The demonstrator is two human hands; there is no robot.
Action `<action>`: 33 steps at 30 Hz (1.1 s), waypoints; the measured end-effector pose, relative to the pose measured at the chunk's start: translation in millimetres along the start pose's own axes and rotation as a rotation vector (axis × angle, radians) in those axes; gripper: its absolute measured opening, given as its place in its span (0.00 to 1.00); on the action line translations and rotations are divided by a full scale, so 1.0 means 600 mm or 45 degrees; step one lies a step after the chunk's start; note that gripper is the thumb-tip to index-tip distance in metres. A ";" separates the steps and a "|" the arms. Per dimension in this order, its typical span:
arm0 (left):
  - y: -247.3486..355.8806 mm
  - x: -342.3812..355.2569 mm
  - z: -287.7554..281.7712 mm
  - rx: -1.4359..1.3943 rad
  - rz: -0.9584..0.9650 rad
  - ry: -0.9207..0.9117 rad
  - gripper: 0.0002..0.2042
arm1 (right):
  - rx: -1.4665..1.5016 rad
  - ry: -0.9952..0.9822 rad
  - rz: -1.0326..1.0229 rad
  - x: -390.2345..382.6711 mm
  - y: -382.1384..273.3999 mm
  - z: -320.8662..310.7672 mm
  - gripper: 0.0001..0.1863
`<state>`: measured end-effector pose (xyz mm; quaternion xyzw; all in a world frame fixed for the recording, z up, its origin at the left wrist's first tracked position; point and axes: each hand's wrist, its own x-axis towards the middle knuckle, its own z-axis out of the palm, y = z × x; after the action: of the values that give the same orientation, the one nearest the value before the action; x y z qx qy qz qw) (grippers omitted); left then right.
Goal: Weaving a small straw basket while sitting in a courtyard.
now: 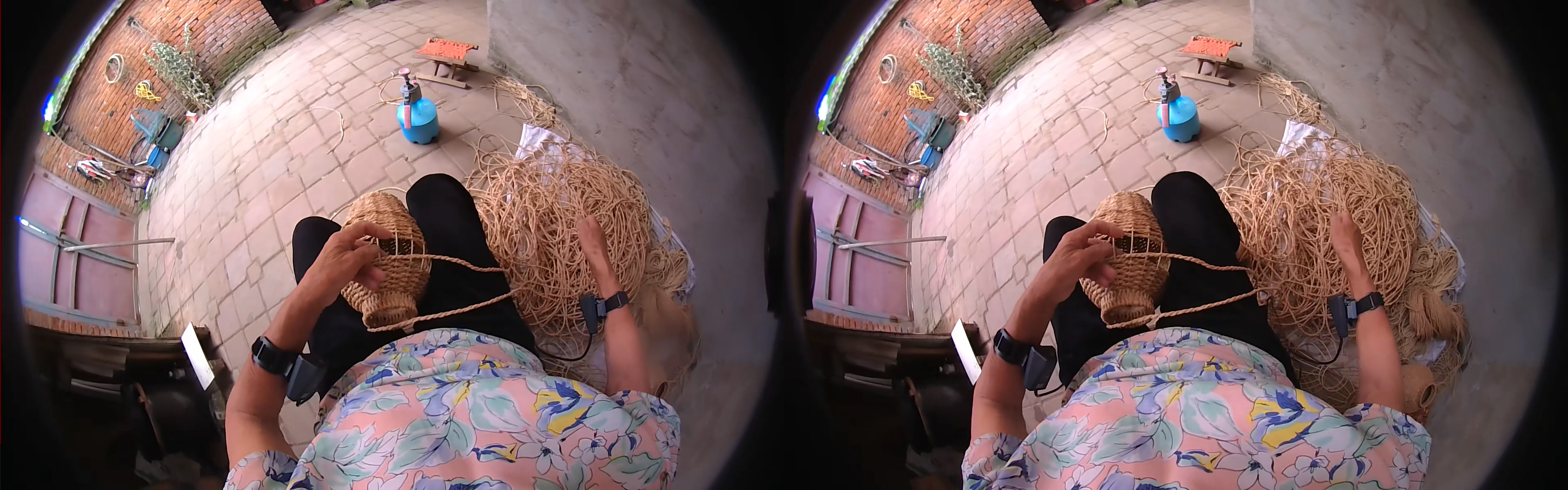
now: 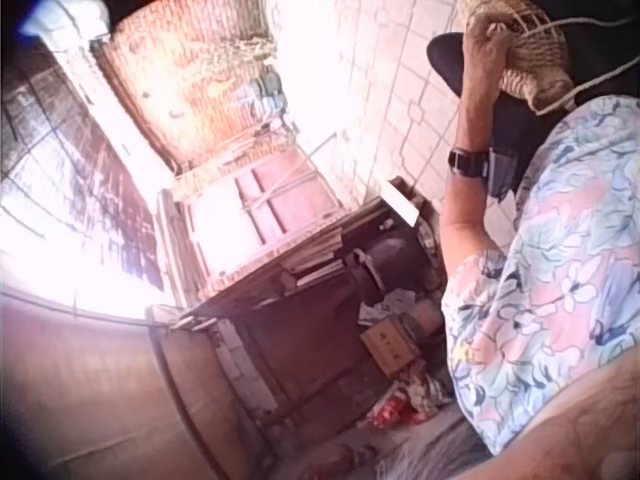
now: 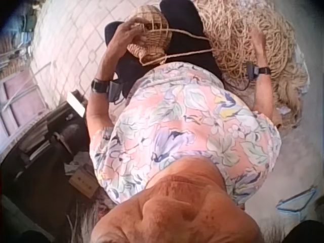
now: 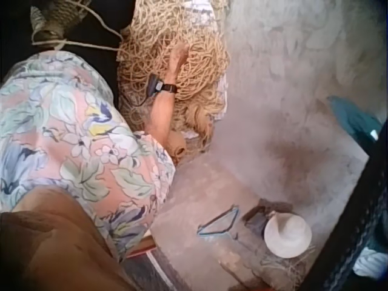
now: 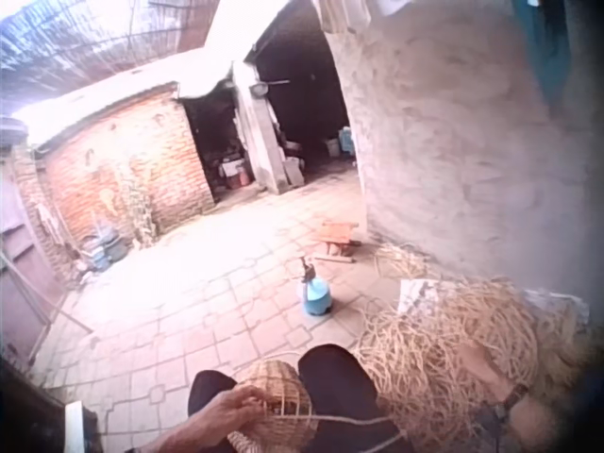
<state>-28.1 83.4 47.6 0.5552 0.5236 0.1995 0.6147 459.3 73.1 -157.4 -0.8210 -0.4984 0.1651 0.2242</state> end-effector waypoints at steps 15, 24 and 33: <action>-0.064 -0.002 0.039 -0.438 0.486 0.649 0.05 | 1.773 -0.633 -0.186 -0.057 -0.301 -0.092 0.07; -0.089 -0.006 0.073 -0.229 0.524 0.553 0.07 | 1.363 -0.992 -0.317 -0.183 -0.511 0.009 0.07; -0.088 -0.015 0.083 0.077 0.623 0.561 0.10 | 0.669 -0.294 -0.547 -0.206 -0.513 0.083 0.11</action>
<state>-6.1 36.4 -4.0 0.6260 0.5007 0.4409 0.4038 150.1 97.0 -29.9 -0.5879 -0.6221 0.3284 0.3994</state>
